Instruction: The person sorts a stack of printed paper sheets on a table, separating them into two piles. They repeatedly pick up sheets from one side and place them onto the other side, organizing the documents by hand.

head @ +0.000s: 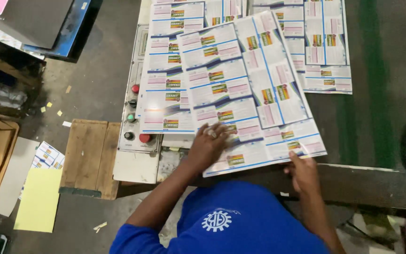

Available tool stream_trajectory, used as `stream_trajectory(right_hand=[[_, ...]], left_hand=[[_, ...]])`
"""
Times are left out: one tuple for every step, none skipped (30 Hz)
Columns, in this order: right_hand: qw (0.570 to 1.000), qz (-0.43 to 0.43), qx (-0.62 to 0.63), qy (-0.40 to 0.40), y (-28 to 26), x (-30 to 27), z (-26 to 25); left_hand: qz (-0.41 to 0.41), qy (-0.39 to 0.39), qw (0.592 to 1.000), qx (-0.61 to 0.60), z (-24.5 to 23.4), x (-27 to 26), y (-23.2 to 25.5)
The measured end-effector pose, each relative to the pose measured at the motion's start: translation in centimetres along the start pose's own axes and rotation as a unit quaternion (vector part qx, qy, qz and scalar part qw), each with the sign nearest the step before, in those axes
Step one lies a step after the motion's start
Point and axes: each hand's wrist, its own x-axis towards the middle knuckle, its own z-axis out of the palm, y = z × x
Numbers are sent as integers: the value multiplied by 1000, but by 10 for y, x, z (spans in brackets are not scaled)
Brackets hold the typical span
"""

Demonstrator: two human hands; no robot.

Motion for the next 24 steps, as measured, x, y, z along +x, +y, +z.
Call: stream_trajectory(right_hand=[[1000, 1, 0, 1, -2, -4, -13], [1000, -11, 13, 18, -4, -9, -26], [999, -22, 26, 36, -6, -14, -40], [999, -21, 27, 38, -5, -17, -57], [998, -22, 9, 63, -4, -20, -74], [996, -22, -10, 87, -3, -23, -90], [996, -21, -9, 89, -6, -28, -99], [994, -35, -10, 102, -7, -34, -107], [992, -50, -10, 115, -9, -38, -115], [992, -49, -9, 117, -12, -43, -118], [990, -45, -18, 130, -16, -49, -121], [989, -40, -27, 143, -20, -55, -125], [988, -39, -27, 145, -15, -55, -135], [988, -45, -18, 148, -9, -55, -144], [987, -50, -11, 152, -3, -57, -154], [987, -49, -11, 155, -2, -60, -156], [986, -51, -12, 156, -1, -62, -158], [986, -54, -14, 156, 0, -64, -159], [986, -53, -12, 160, 3, -64, -162], [985, -34, -37, 165, 7, -64, -165], [984, -15, -61, 169, 10, -64, -167], [983, -14, -59, 173, 10, -64, -162], [984, -20, -57, 165, 9, -63, -157], [986, -25, -54, 157, 8, -62, -151]], left_hand=[[0, -1, 1000, 0, -10, 3, -9], [-17, -7, 1000, 13, -20, 6, -18], [-34, -15, 999, 26, -30, 9, -27], [-33, -16, 999, 25, -35, 8, -33], [-23, -11, 999, 43, -41, 7, -40], [-13, -6, 998, 61, -47, 7, -47], [-12, -8, 998, 60, -48, 6, -51], [-1, -12, 996, 91, -48, 5, -54], [10, -15, 992, 123, -48, 5, -59], [11, -16, 992, 122, -46, 3, -67], [4, -22, 990, 137, -44, 1, -73], [-4, -27, 988, 152, -42, -2, -80], [-3, -29, 988, 151, -46, -1, -82], [-16, -9, 989, 149, -49, 0, -86], [-28, 11, 989, 146, -53, 0, -88], [-27, 8, 989, 144, -60, 1, -83], [-65, 37, 988, 134, -67, 4, -79], [-102, 65, 985, 124, -74, 7, -74], [-99, 63, 986, 123, -76, 7, -69], [-118, 96, 982, 114, -79, 8, -63], [-136, 129, 977, 105, -82, 8, -58], [-132, 126, 978, 104, -81, 8, -53], [-129, 144, 976, 97, -81, 6, -48], [-126, 162, 975, 90, -81, 4, -42]])
